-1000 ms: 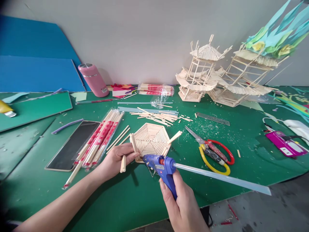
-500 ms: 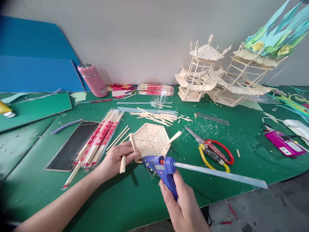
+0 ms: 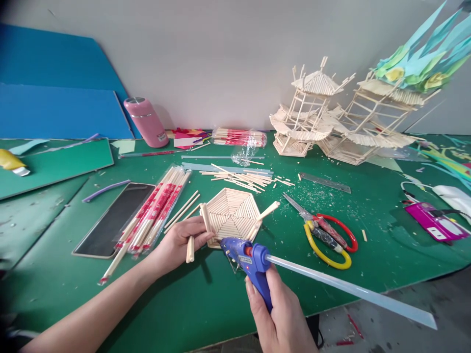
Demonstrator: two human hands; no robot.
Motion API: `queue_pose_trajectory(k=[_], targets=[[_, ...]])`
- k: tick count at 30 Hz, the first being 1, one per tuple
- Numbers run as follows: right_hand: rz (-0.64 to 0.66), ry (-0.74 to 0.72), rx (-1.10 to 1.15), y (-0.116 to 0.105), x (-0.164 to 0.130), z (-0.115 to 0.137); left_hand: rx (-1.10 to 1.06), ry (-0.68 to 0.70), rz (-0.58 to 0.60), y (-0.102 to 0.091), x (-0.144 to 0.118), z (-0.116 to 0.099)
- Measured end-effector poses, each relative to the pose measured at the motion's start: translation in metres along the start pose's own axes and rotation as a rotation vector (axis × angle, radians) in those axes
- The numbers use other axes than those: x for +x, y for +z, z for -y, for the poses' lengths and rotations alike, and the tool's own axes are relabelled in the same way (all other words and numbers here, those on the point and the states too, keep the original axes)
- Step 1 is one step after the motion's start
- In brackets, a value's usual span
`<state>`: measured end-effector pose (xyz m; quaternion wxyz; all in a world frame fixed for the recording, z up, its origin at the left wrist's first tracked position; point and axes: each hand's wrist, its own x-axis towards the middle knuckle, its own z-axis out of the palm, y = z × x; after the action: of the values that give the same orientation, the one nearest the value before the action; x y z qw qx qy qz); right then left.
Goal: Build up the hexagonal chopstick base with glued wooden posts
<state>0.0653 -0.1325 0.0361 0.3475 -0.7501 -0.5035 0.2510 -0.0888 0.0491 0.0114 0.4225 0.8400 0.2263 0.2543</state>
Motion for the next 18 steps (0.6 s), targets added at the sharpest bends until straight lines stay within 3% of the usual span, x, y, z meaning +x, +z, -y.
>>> queue_pose_trajectory(k=[11,18], targets=[[0.136,0.154,0.087,0.007,0.003,-0.008,-0.006,0.002,0.003,0.0,0.0,0.0],[0.178,0.224,0.269,0.0,0.005,0.003,-0.002,-0.031,0.044,0.001,0.0,-0.001]])
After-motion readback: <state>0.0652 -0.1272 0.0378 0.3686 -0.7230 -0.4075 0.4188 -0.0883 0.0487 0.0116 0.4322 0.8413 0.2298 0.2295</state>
